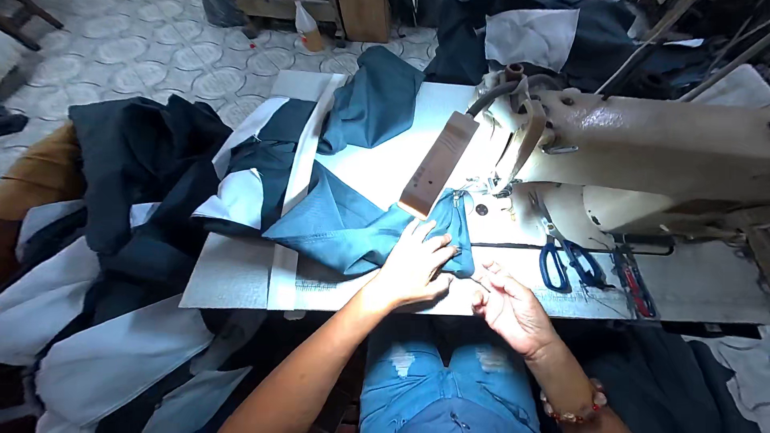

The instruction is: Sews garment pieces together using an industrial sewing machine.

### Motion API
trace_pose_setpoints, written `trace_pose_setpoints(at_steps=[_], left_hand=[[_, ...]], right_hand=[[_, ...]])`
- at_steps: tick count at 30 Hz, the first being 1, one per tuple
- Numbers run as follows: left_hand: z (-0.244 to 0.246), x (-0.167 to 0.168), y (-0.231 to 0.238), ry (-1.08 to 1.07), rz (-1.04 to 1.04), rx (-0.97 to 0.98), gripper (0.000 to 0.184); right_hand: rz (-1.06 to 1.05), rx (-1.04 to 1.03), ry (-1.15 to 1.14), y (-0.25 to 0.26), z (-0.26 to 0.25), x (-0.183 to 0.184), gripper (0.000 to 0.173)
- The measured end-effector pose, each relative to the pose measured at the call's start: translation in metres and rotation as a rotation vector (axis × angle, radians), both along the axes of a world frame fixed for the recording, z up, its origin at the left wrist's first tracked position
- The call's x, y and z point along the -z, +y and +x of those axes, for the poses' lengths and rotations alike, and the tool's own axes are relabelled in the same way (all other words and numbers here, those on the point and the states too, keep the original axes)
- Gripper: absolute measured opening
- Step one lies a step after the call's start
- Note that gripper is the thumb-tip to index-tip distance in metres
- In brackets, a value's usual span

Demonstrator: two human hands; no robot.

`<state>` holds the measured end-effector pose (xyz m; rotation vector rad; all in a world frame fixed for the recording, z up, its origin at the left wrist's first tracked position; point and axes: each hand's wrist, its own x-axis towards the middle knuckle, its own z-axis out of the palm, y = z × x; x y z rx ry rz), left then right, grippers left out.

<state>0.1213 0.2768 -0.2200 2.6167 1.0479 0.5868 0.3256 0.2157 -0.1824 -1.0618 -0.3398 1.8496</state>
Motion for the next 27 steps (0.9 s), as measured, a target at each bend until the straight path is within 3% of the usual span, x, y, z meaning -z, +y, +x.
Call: trace_pose_setpoints(at_steps=[2, 5, 7, 12, 15, 18, 23, 27], left_hand=[[0.000, 0.004, -0.014, -0.056, -0.071, -0.017, 0.048], [0.005, 0.005, -0.021, -0.060, -0.087, -0.046, 0.046], [0.007, 0.005, -0.021, -0.060, -0.078, -0.052, 0.045], [0.007, 0.000, -0.021, -0.057, -0.098, -0.040, 0.041], [0.004, -0.011, -0.018, -0.106, -0.210, -0.012, 0.041], [0.009, -0.019, -0.014, -0.171, -0.289, -0.103, 0.039], [0.033, -0.016, -0.010, 0.016, -0.239, -0.284, 0.045], [0.037, -0.015, -0.005, 0.069, -0.251, -0.274, 0.046]], right_hand=[[0.144, -0.073, -0.351, 0.004, 0.004, -0.002, 0.022], [0.490, -0.104, -1.024, 0.015, 0.003, 0.006, 0.029], [0.503, -0.134, -1.273, 0.027, -0.004, 0.004, 0.036], [0.425, -0.285, -1.446, 0.046, -0.025, 0.002, 0.056], [0.432, -0.251, -1.467, 0.043, -0.029, 0.003, 0.051], [0.436, -0.217, -1.473, 0.038, -0.032, 0.005, 0.043], [0.492, -0.124, -1.505, 0.027, -0.039, 0.010, 0.033], [0.628, -0.085, -1.602, 0.018, -0.043, 0.015, 0.032]])
